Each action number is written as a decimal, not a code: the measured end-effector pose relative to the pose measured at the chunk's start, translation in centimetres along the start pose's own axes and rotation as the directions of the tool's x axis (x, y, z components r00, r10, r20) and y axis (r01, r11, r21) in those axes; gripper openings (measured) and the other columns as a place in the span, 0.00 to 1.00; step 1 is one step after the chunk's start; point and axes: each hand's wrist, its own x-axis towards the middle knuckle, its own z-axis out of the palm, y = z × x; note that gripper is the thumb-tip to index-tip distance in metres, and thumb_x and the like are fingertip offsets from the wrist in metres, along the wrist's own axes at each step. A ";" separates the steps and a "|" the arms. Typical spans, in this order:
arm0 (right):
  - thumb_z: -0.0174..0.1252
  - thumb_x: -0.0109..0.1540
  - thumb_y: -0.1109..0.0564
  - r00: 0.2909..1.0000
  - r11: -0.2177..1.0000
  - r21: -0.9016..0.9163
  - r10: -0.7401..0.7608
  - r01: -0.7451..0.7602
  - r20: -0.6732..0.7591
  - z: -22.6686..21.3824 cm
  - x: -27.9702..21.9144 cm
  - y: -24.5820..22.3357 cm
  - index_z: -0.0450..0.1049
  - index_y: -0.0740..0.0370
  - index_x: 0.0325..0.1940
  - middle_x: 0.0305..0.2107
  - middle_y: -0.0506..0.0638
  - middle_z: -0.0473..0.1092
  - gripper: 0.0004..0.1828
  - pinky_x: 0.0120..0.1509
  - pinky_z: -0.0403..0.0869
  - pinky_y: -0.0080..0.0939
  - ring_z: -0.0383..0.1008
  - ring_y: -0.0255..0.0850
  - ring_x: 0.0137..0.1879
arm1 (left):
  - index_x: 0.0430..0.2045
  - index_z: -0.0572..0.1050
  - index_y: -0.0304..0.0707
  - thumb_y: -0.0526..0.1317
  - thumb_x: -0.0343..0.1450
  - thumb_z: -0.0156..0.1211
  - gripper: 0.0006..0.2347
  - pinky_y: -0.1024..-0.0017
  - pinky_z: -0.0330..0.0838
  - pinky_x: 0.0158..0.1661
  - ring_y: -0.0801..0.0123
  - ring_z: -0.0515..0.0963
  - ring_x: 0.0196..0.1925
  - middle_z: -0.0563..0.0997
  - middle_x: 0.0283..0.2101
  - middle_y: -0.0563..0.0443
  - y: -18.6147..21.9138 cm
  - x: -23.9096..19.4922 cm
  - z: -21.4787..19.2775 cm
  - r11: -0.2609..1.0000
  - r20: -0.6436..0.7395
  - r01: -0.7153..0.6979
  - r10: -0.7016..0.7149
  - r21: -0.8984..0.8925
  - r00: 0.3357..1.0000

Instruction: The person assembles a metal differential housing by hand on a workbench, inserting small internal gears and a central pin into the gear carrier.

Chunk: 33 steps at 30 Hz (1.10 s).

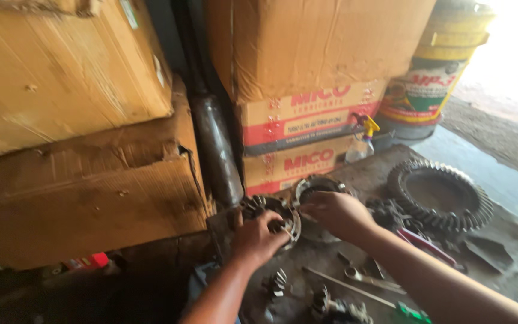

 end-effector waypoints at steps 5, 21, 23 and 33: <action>0.58 0.60 0.34 0.993 0.987 -0.121 -0.096 0.103 0.064 5.6 7.6 -4.0 0.84 0.46 0.46 0.38 0.53 0.79 0.22 0.55 0.76 0.52 0.81 0.52 0.48 | 0.41 0.82 0.58 0.58 0.60 0.63 0.19 0.59 0.39 0.76 0.49 0.84 0.44 0.84 0.32 0.35 0.1 0.0 0.6 0.998 -0.047 0.014 -0.011 0.066 0.999; 0.66 0.56 0.46 0.941 0.988 0.141 0.010 -0.061 0.339 9.9 13.4 -1.9 0.86 0.63 0.35 0.18 0.48 0.71 0.17 0.27 0.66 0.38 0.67 0.35 0.23 | 0.33 0.83 0.45 0.52 0.61 0.68 0.15 0.51 0.49 0.67 0.49 0.83 0.42 0.85 0.33 0.41 2.4 -1.0 -0.7 0.957 -0.345 -0.277 0.290 0.088 0.893; 0.67 0.56 0.46 0.947 0.927 0.346 0.025 -0.141 0.319 6.5 12.3 -2.5 0.85 0.64 0.36 0.19 0.48 0.71 0.17 0.26 0.64 0.38 0.65 0.35 0.23 | 0.37 0.83 0.46 0.50 0.61 0.67 0.15 0.51 0.54 0.68 0.50 0.83 0.39 0.85 0.33 0.41 3.0 -0.6 -1.6 0.957 -0.296 -0.281 0.289 0.070 0.910; 0.65 0.62 0.52 0.971 0.477 0.862 0.226 -0.174 0.071 0.3 4.2 1.6 0.80 0.67 0.41 0.28 0.50 0.76 0.14 0.33 0.73 0.39 0.76 0.39 0.30 | 0.60 0.66 0.39 0.43 0.63 0.67 0.29 0.55 0.73 0.52 0.43 0.80 0.54 0.80 0.51 0.34 7.7 -1.4 0.3 0.905 -0.172 -0.392 0.365 -0.166 0.915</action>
